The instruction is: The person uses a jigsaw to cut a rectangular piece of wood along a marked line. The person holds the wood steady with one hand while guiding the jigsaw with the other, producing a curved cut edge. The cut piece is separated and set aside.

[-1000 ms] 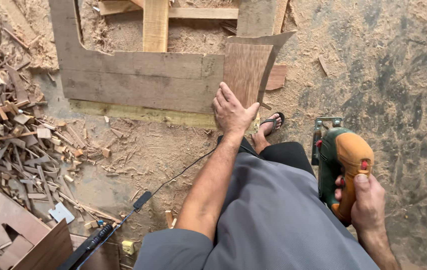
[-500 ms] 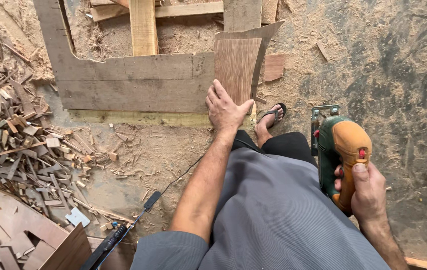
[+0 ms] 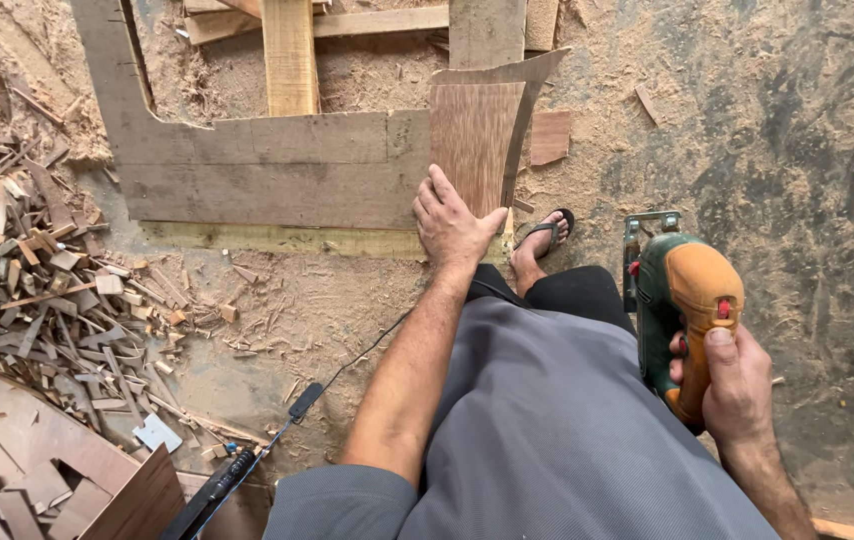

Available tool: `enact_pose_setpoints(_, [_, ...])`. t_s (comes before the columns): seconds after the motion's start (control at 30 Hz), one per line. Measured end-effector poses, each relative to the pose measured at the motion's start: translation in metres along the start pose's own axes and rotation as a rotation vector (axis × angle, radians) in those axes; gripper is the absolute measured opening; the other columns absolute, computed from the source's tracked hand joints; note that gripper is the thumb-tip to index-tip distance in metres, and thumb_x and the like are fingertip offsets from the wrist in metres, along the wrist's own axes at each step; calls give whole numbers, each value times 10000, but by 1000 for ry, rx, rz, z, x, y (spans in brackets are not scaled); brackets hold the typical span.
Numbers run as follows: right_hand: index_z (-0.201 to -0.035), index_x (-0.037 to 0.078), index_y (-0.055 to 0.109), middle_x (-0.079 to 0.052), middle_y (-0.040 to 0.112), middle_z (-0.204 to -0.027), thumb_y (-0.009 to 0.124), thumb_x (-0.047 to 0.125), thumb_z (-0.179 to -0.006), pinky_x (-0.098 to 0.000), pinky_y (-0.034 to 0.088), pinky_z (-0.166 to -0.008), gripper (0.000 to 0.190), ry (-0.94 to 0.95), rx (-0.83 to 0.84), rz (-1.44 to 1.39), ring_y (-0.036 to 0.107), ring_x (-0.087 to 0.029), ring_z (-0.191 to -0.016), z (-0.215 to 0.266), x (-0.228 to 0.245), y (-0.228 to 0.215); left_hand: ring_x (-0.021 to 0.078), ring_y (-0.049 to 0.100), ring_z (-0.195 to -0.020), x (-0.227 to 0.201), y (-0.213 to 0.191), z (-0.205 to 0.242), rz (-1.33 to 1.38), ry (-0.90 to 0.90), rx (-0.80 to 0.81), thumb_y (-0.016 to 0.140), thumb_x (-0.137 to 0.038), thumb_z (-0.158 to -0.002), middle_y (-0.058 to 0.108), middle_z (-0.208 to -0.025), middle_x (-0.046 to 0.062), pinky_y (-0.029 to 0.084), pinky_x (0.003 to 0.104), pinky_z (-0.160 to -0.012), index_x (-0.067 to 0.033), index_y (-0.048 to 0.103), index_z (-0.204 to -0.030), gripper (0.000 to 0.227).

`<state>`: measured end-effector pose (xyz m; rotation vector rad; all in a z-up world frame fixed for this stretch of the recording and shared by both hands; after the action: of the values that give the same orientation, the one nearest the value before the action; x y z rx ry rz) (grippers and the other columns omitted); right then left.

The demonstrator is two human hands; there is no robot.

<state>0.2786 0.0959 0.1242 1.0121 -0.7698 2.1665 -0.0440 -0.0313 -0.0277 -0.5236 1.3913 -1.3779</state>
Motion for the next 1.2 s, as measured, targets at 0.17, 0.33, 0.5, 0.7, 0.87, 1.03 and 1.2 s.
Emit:
enact_pose_setpoints(0.17, [-1208,-62,576,-110,641,-926,484,574,-1037,-301,501,-627,665,-5,11,-10,600,-145,-693,-4,0,1,411,447,-1283,0,1,-2,7,6,1,925,-589,-614,427,-1397,279,405,517,-1100,39,214,-1522,1314])
enact_pose_setpoints(0.33, [-1199,-65,578,-109,640,-924,486,585,-1035,-300,501,-624,677,0,16,-10,599,-144,-692,-5,1,1,408,460,-1261,1,1,-2,20,3,-14,933,-583,-599,444,-1375,267,416,513,-1088,39,228,-1521,1317])
enact_pose_setpoints(0.5, [-1181,-67,586,-110,646,-912,478,598,-1030,-302,509,-621,690,-5,16,23,607,-146,-688,-6,5,3,405,468,-1252,1,-2,-2,21,1,15,929,-575,-618,453,-1360,258,432,502,-1083,41,226,-1532,1307])
enact_pose_setpoints(0.7, [-1181,-61,584,-109,643,-908,472,599,-1025,-304,509,-610,687,4,9,33,607,-147,-683,-6,10,4,413,451,-1272,-1,-2,-2,0,8,22,931,-577,-613,426,-1382,279,417,518,-1091,35,193,-1533,1329])
enact_pose_setpoints(0.87, [-1189,-65,579,-115,636,-919,480,592,-1032,-307,503,-616,682,1,12,5,603,-148,-696,-6,7,3,441,411,-1334,8,-2,3,110,-10,15,946,-548,-604,399,-1444,294,386,530,-1118,38,182,-1541,1343])
enact_pose_setpoints(1.03, [-1231,-67,564,-125,633,-937,506,556,-1043,-315,506,-626,653,14,12,-54,600,-164,-705,-7,-1,-1,440,441,-1326,20,1,25,200,20,-103,955,-493,-617,455,-1435,276,390,535,-1126,15,239,-1548,1280])
enact_pose_setpoints(1.2, [-1324,-54,557,-130,628,-952,504,477,-1078,-327,500,-629,588,12,18,-139,596,-188,-705,-10,-7,-3,402,494,-1300,54,-6,39,336,119,-154,939,-340,-679,527,-1408,207,434,501,-1117,-62,392,-1530,1050])
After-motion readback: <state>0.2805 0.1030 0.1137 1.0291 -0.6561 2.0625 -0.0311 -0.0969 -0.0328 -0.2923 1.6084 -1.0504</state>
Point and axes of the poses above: each hand's wrist, its own z-axis away from the middle knuckle, its own y-axis out of the palm, x = y × z, the point moved 3 cm from there along -z, towards the middle knuckle
